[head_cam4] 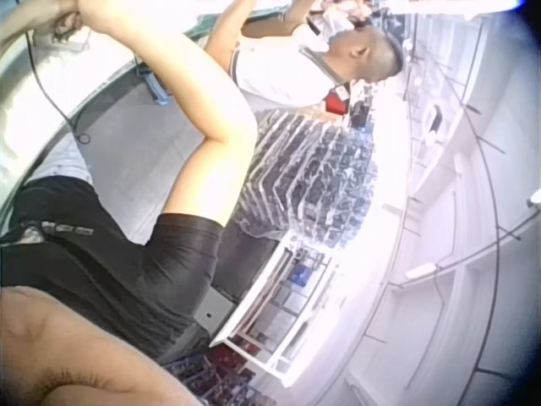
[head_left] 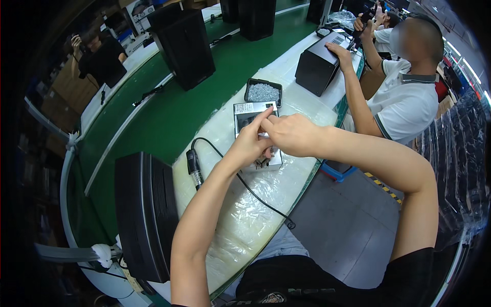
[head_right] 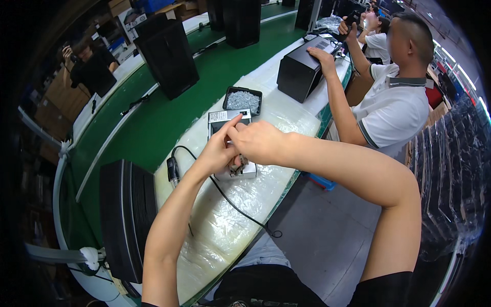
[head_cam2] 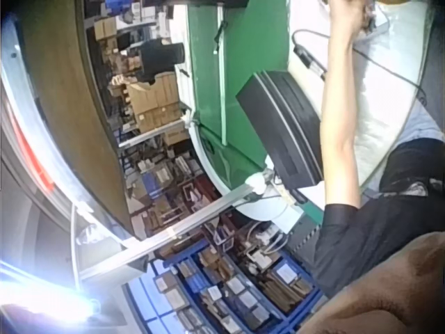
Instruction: The worker is using an automatic screw feeder machine and a power screwdriver to prepare and assemble electronic housings.
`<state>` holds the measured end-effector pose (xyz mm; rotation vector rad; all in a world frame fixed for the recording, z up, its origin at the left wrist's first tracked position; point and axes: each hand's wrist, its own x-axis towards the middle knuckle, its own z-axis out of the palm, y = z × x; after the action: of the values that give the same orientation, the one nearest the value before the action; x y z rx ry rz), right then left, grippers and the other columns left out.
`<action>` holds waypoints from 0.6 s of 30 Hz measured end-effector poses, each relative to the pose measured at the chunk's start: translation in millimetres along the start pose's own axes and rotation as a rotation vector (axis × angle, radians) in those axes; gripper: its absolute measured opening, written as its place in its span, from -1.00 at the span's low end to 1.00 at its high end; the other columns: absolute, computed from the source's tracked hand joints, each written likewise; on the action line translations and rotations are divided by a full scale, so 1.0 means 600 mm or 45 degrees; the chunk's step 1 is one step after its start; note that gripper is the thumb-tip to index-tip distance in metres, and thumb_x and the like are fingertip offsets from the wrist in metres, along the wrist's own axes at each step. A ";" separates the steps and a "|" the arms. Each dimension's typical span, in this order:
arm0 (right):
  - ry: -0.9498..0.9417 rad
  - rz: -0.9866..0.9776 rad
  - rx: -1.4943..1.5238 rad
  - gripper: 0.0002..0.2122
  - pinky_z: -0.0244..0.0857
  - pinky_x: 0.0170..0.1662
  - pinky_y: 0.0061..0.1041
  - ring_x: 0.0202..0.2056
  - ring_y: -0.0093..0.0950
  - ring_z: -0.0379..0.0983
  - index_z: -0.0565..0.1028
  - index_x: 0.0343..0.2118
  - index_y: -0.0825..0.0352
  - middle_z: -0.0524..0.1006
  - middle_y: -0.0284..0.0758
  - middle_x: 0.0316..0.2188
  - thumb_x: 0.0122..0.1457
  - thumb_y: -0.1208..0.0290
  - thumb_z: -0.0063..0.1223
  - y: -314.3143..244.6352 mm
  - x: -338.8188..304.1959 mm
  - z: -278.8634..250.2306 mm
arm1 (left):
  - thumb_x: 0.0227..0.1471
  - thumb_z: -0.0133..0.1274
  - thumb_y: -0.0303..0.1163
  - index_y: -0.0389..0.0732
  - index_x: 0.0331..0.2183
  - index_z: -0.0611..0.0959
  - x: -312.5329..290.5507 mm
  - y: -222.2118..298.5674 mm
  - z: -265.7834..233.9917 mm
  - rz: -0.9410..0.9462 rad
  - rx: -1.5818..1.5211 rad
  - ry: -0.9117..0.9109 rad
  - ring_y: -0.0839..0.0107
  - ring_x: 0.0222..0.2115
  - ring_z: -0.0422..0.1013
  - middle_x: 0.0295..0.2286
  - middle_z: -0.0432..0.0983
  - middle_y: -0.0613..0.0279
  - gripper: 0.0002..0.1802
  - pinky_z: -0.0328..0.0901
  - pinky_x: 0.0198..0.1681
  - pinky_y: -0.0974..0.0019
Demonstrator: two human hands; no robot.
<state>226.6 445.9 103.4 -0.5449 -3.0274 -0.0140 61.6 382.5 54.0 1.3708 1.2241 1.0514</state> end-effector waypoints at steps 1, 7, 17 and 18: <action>-0.052 0.040 0.002 -0.67 0.46 -0.37 -0.22 -0.37 -0.14 0.61 0.34 -0.18 0.47 0.56 -0.03 -0.36 0.10 0.37 0.16 -0.007 0.004 -0.007 | -0.05 0.14 -0.70 -0.13 0.27 0.30 0.000 0.006 -0.005 -0.007 0.078 0.009 0.45 -0.53 0.50 -0.36 0.60 0.08 -0.16 0.38 -0.45 0.32; -0.146 0.032 0.084 -0.65 0.46 -0.35 -0.22 -0.35 -0.18 0.62 0.37 -0.17 0.48 0.60 -0.10 -0.44 0.09 0.35 0.19 -0.012 0.008 -0.011 | 0.05 0.06 -0.73 -0.16 0.27 0.31 0.000 0.001 -0.005 0.113 0.232 -0.021 0.56 -0.45 0.44 -0.34 0.53 0.19 -0.24 0.37 -0.41 0.40; -0.066 0.090 0.074 -0.69 0.45 -0.37 -0.15 -0.39 -0.10 0.60 0.35 -0.13 0.43 0.60 -0.05 -0.36 0.16 0.35 0.08 -0.010 0.003 -0.008 | 0.05 0.11 -0.71 -0.14 0.32 0.22 0.004 0.005 -0.006 0.076 0.148 -0.031 0.58 -0.45 0.47 -0.31 0.53 0.20 -0.16 0.36 -0.46 0.45; -0.081 0.081 0.089 -0.69 0.45 -0.38 -0.16 -0.40 -0.10 0.59 0.34 -0.13 0.44 0.59 -0.05 -0.37 0.15 0.37 0.09 -0.004 -0.001 -0.002 | 0.05 0.11 -0.71 -0.15 0.31 0.23 0.004 0.018 -0.008 -0.029 0.038 -0.086 0.57 -0.44 0.48 -0.30 0.54 0.19 -0.17 0.38 -0.43 0.45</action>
<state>226.3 443.5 104.7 -0.6474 -3.0564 0.1139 58.6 385.2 65.5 1.4009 1.2073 0.9669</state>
